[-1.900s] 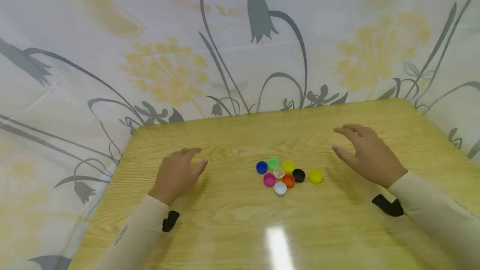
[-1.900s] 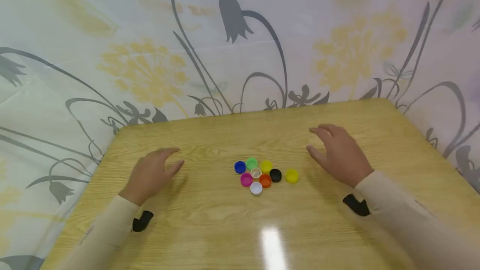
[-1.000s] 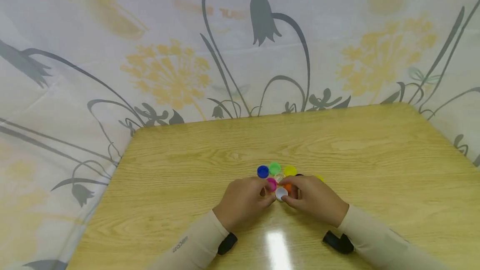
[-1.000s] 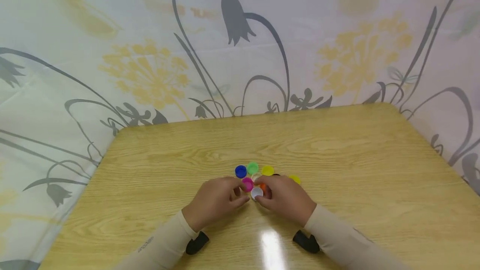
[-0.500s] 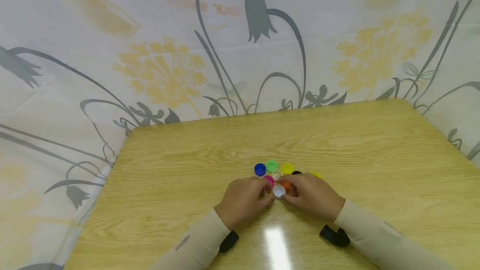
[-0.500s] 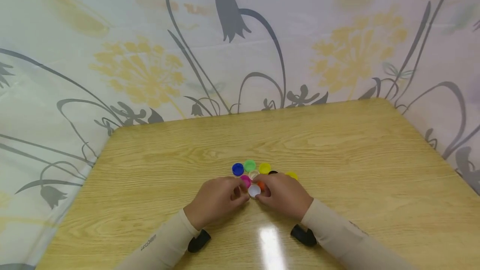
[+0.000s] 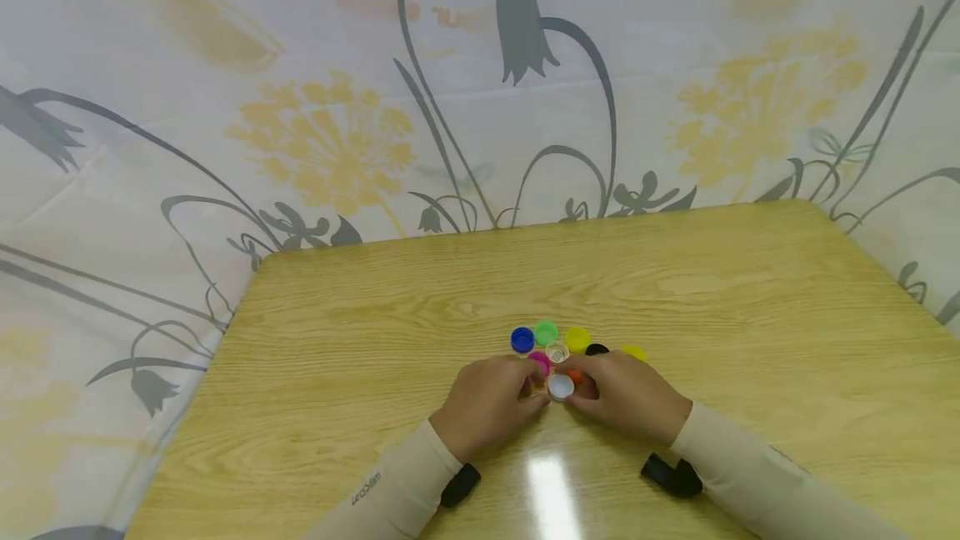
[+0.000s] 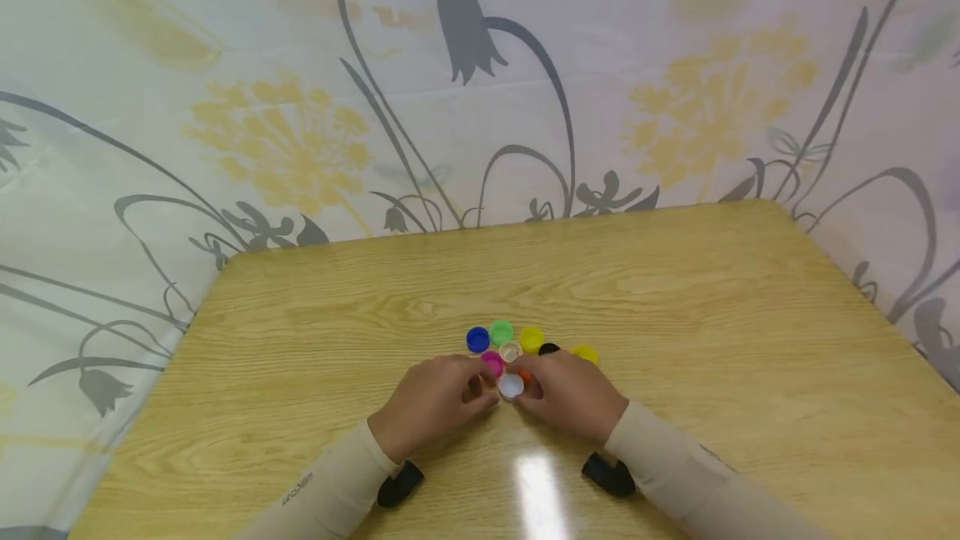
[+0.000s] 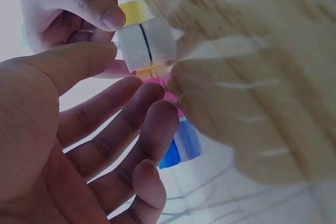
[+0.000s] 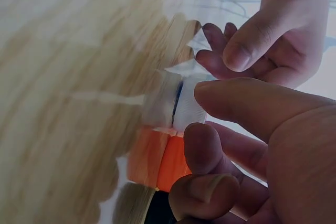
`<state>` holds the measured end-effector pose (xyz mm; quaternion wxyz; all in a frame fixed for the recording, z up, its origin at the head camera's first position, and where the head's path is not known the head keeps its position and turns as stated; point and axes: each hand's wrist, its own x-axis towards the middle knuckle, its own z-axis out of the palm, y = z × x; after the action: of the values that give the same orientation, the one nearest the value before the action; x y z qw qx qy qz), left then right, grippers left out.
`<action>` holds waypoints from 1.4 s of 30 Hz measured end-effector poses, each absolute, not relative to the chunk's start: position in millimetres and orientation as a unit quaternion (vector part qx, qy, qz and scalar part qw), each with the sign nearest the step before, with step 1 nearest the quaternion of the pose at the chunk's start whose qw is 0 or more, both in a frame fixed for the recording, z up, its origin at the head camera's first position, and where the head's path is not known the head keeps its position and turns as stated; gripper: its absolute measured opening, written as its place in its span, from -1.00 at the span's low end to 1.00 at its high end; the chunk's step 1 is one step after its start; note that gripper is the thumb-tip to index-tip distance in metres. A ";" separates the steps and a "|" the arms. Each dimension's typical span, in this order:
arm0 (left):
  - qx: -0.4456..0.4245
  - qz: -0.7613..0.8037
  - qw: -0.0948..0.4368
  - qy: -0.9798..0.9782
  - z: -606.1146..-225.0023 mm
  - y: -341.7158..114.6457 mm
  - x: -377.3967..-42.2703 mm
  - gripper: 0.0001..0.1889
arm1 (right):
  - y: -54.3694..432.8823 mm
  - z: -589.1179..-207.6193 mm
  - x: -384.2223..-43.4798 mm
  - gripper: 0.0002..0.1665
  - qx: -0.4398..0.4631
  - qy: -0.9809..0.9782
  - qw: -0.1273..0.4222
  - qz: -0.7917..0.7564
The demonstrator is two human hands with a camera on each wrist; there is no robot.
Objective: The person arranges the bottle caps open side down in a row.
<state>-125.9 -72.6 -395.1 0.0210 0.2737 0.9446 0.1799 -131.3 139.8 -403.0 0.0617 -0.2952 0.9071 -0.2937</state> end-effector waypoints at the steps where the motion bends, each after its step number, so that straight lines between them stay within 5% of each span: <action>1: 0.274 0.178 0.022 0.945 -395.2 -72.1 -126.0 -0.80 | 140.3 -403.3 -130.8 -0.69 -0.296 0.907 0.063 -0.293; 31: 0.275 0.230 0.070 0.931 -396.2 -77.2 -118.8 -0.85 | 134.5 -409.3 -124.0 -0.76 -0.313 0.864 0.101 -0.381; 42: 0.262 0.308 0.135 0.904 -398.5 -96.2 -112.5 -0.88 | 127.2 -411.8 -117.5 -0.78 -0.301 0.838 0.150 -0.430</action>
<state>-112.5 -96.2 -398.5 0.1354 0.2617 0.9045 0.3084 -117.5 127.2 -411.8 0.1499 -0.3011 0.8376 -0.4304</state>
